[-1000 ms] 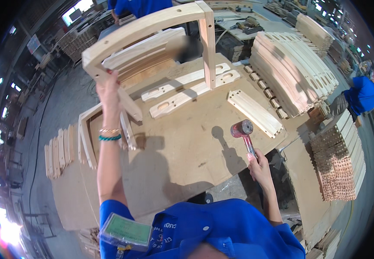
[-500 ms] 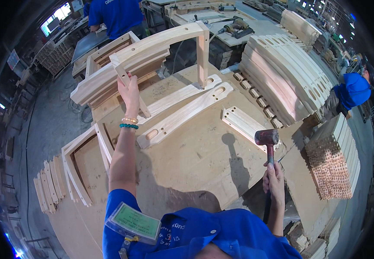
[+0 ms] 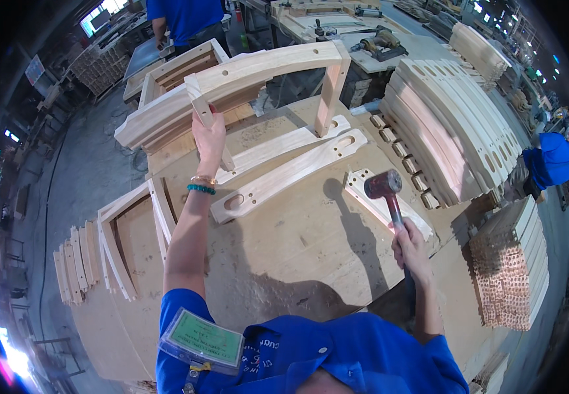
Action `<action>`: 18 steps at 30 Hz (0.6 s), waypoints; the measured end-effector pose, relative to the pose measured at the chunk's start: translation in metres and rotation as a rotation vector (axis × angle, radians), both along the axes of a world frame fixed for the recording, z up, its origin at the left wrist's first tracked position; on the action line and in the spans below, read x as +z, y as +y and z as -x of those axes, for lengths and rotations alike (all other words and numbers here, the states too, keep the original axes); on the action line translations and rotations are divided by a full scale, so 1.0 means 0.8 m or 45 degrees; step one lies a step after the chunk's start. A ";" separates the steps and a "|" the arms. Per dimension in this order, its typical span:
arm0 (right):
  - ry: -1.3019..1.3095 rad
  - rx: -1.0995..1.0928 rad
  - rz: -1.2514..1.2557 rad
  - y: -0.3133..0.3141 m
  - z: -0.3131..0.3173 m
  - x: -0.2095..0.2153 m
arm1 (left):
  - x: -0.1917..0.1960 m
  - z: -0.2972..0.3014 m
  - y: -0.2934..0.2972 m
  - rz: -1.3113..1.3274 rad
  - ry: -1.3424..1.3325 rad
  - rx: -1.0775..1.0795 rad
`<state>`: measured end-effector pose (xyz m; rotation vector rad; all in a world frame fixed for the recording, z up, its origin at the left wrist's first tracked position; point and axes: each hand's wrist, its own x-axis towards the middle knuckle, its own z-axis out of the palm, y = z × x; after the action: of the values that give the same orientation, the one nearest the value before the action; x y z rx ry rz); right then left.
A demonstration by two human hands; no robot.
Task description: The person assembles wooden chair frames by hand, using a rubber mallet to tap dowels and slats into place. They repeatedly pick up frame pieces and slats, align them, and hammer them together on a workbench in a factory setting.
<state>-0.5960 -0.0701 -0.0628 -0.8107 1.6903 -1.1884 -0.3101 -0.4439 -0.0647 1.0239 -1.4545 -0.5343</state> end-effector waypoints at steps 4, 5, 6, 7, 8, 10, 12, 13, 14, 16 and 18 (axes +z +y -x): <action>0.248 0.056 0.129 -0.053 0.043 0.063 | -0.005 -0.003 0.000 0.006 -0.083 -0.045; 0.304 0.071 0.209 -0.070 0.054 0.092 | -0.007 -0.007 0.000 0.035 -0.075 -0.032; 0.401 -0.012 0.267 -0.091 0.057 0.120 | -0.012 -0.017 0.002 0.058 -0.078 -0.006; 0.693 0.050 0.608 -0.108 0.069 0.150 | -0.014 -0.019 0.001 0.083 -0.064 -0.003; 0.498 -0.079 0.550 -0.122 0.064 0.192 | -0.016 -0.022 0.002 0.076 -0.097 -0.013; 0.665 -0.145 0.979 -0.160 0.068 0.259 | -0.011 -0.020 0.000 0.079 -0.159 -0.034; 0.600 -0.150 1.253 -0.188 0.067 0.316 | -0.012 -0.008 -0.003 0.081 -0.083 -0.066; 0.515 -0.119 1.360 -0.200 0.069 0.332 | -0.012 -0.003 -0.004 0.082 -0.047 -0.084; 0.667 -0.147 1.250 -0.219 0.083 0.329 | -0.011 -0.002 -0.005 0.090 -0.066 -0.092; 1.098 -0.104 1.196 -0.277 0.116 0.254 | -0.006 0.001 -0.005 0.091 -0.110 -0.101; 1.358 0.090 0.722 -0.299 0.089 0.169 | -0.005 -0.005 -0.003 0.072 -0.158 -0.033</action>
<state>-0.6675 -0.3097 0.0722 -2.1083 2.0901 -1.2877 -0.3057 -0.4461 -0.0685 1.0091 -1.5858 -0.4522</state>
